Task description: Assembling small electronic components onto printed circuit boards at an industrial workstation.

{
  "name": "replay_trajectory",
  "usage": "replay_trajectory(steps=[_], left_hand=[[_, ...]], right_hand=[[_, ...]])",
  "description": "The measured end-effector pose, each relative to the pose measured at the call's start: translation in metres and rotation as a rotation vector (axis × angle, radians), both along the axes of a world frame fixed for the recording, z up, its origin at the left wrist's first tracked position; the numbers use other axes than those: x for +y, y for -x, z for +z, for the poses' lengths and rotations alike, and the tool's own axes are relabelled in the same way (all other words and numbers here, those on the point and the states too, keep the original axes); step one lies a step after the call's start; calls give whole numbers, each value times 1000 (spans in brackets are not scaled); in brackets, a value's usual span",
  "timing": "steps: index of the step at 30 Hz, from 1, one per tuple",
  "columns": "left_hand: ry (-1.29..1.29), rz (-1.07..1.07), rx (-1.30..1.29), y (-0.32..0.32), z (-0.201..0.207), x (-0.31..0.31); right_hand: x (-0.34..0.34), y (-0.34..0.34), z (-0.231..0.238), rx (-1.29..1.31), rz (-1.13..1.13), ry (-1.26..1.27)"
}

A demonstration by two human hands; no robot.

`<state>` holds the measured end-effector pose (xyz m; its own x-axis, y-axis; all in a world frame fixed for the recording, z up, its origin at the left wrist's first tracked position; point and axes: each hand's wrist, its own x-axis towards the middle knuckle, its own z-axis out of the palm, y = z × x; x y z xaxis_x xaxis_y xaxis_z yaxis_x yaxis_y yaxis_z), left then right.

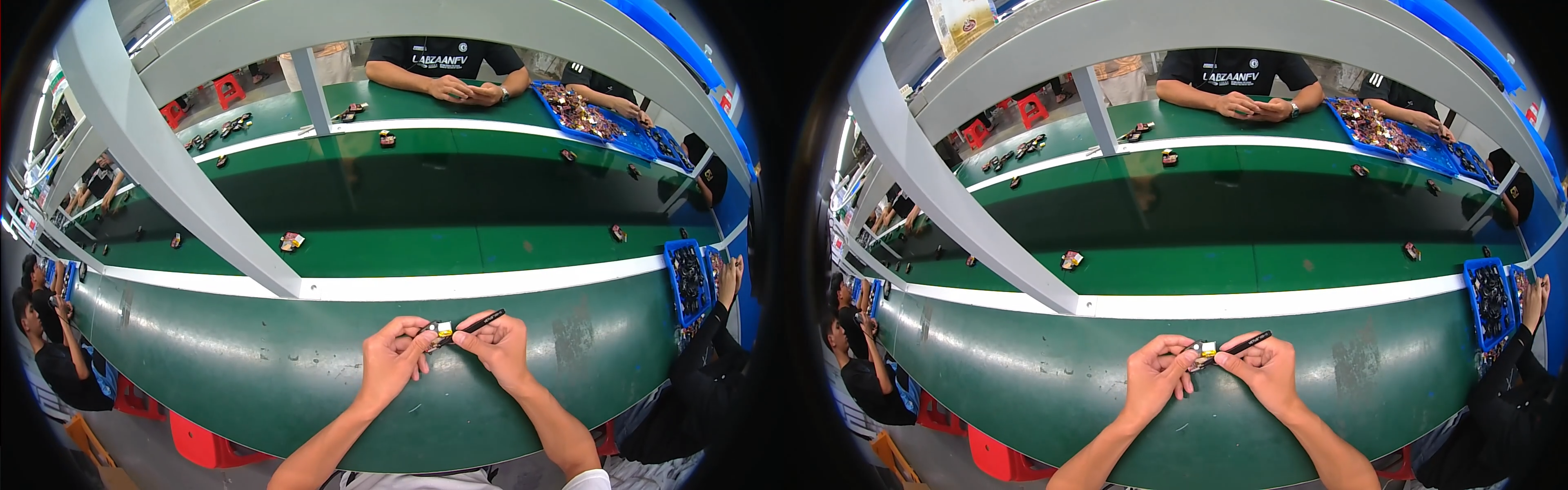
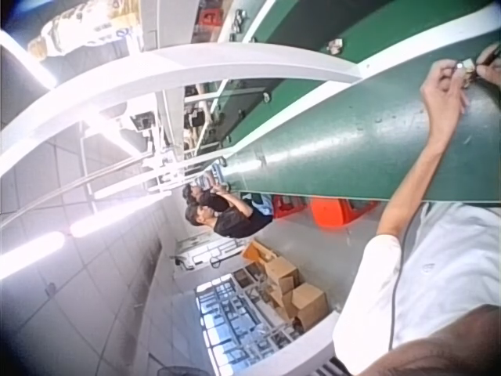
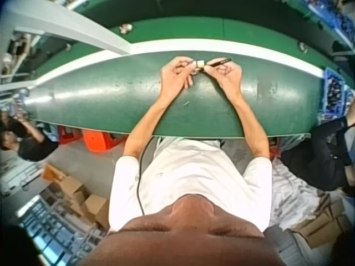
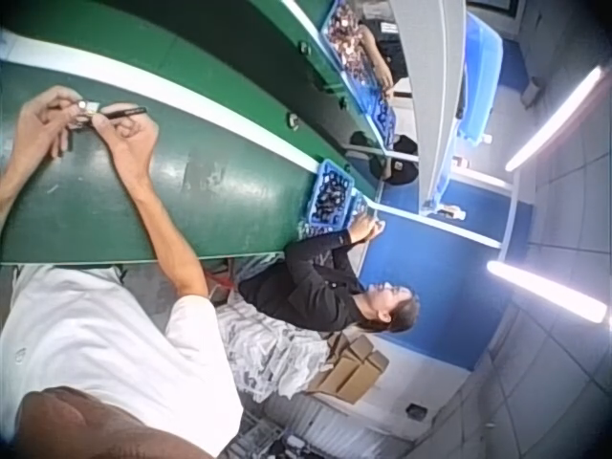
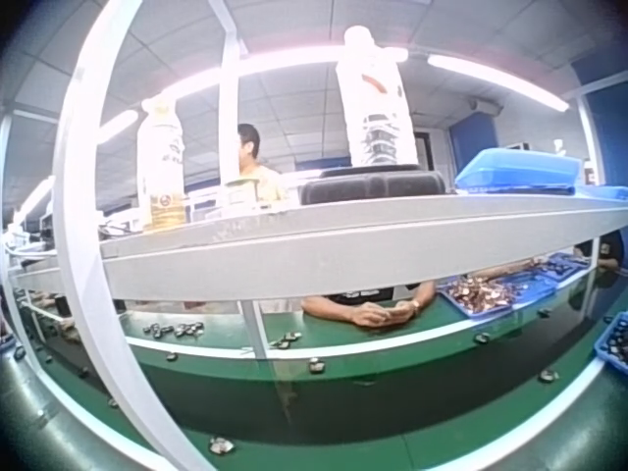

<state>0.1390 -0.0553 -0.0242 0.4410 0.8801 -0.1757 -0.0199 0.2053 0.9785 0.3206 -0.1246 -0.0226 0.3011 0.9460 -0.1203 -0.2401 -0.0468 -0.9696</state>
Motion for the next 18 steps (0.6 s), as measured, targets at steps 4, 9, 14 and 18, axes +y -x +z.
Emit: replay_trajectory(steps=[4,9,14,18], left_hand=[[11,5,1,-1,0,-2],[3,32,-46,-4,-1,-4],[20,45,-66,-5,-5,-6],[94,32,-118,-3,-7,-4]], right_hand=[[1,0,7,17,7,23],[1,-3,-2,-3,13,-8],[-2,-5,-1,-40,24,-1],[-5,-8,1,-36,31,35]])
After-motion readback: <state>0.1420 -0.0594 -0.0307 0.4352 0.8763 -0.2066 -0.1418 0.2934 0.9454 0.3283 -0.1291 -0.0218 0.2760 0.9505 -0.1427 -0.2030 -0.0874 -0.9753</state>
